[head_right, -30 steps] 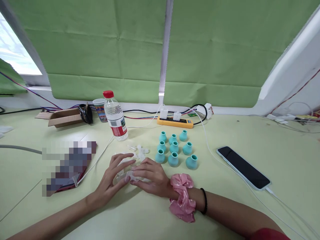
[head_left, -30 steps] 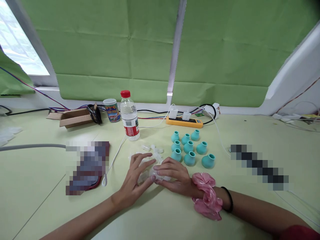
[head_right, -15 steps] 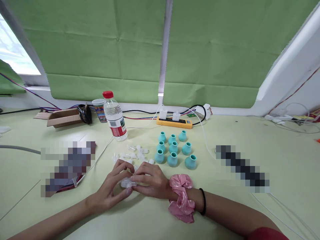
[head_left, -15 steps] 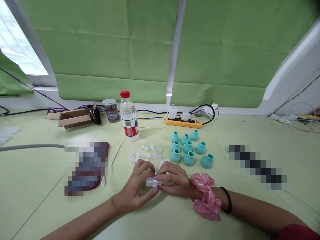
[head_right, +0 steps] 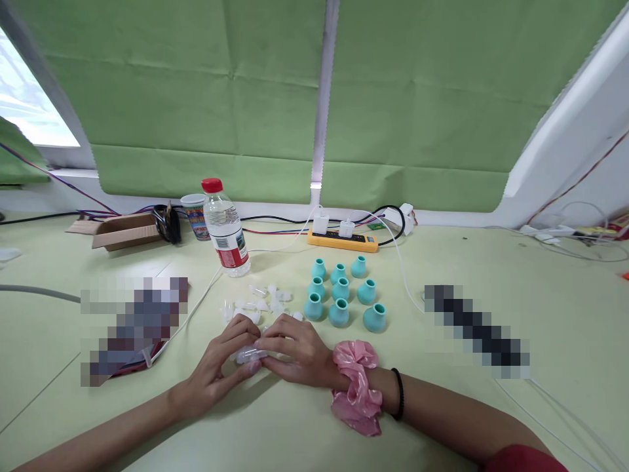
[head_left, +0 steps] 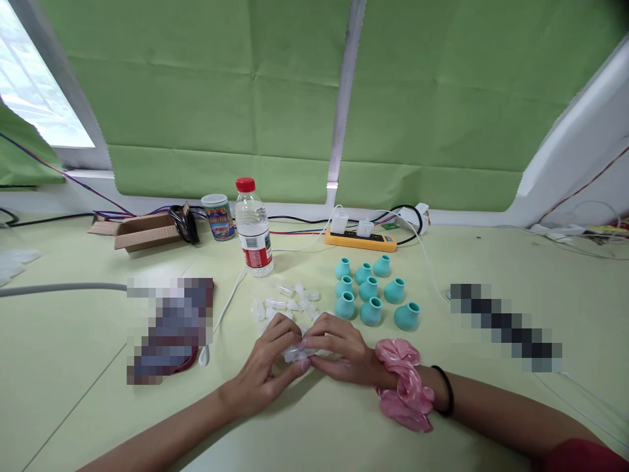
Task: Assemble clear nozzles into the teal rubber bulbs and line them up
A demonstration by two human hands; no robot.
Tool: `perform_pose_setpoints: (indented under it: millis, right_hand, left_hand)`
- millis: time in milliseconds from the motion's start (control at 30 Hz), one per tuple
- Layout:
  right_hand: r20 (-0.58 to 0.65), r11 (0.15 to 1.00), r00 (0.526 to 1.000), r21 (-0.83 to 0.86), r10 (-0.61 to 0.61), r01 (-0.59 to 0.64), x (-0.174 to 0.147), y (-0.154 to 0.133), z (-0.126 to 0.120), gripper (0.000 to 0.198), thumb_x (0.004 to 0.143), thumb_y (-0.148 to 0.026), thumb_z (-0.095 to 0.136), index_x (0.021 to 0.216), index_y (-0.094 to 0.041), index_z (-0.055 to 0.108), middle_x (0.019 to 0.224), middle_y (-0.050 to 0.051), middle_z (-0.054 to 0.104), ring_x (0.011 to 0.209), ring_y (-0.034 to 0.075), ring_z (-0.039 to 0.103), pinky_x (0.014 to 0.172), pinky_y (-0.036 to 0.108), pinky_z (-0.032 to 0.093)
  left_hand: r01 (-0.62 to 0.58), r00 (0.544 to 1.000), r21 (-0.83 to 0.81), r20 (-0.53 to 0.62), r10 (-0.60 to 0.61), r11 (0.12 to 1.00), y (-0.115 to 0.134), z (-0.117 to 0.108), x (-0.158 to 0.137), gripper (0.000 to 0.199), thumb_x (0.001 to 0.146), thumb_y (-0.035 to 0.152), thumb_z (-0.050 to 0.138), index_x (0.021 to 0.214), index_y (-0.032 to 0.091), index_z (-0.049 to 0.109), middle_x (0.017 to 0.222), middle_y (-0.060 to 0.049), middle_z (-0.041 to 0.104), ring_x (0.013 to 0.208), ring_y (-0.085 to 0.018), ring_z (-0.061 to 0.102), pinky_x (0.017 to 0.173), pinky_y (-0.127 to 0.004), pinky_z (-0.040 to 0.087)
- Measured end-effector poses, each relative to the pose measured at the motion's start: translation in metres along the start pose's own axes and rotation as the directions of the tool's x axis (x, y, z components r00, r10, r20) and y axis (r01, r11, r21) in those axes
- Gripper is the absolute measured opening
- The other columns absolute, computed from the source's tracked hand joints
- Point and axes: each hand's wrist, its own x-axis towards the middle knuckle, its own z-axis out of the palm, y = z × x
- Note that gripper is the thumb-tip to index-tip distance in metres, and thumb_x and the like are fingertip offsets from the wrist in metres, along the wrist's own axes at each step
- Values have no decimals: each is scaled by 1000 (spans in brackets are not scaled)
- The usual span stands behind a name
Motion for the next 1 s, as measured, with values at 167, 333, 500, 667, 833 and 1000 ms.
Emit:
perform_pose_setpoints:
  millis: [167,333,500,667,833,1000]
  right_hand:
    - [-1,1000,1000,-19,13,-13,5,3,-10,45,69,-17,59,109,-19,38,95,8,54,87,17,52,71,32,46]
    - [26,981,999,-192,24,-18,19,8,-26,30,73,-17,51,101,-20,42,97,8,52,89,19,50,72,34,45]
    - [181,892,982,-450,53,35,39,12,-49,17,76,-21,48,93,-18,49,82,7,56,80,21,49,67,35,42]
    - [356,779,865,-623,354,-62,47,26,-69,27,79,-33,46,96,-14,52,80,9,58,76,21,49,64,32,40]
    - [446,770,802,-638,397,-27,42,32,-65,29,77,-37,48,93,-15,55,81,9,57,81,22,48,69,33,38]
    - [491,762,764,-648,418,0,39,32,-61,29,76,-37,50,95,-16,55,81,9,57,82,23,48,70,35,36]
  left_hand:
    - [-19,983,60,-180,30,998,-4,-4,1,6,77,20,47,81,15,48,78,-7,49,75,-18,43,66,-32,38]
    - [-38,974,141,-217,68,989,-8,-6,1,3,75,18,48,76,15,47,71,-5,46,69,-17,40,62,-32,37]
    - [-52,978,156,-190,82,986,-11,-5,-1,3,75,17,48,76,15,47,71,-5,45,70,-17,38,64,-32,37]
    - [-53,975,184,-205,91,982,-14,-3,-1,11,74,18,52,84,14,52,77,-7,51,73,-18,42,66,-33,39]
    - [-81,939,253,-303,159,964,-23,3,-1,37,72,15,57,108,16,50,72,-4,56,69,-16,41,62,-31,40]
    - [-75,941,257,-301,153,964,-24,5,-2,44,73,10,54,116,17,44,72,-3,55,68,-15,39,63,-31,40]
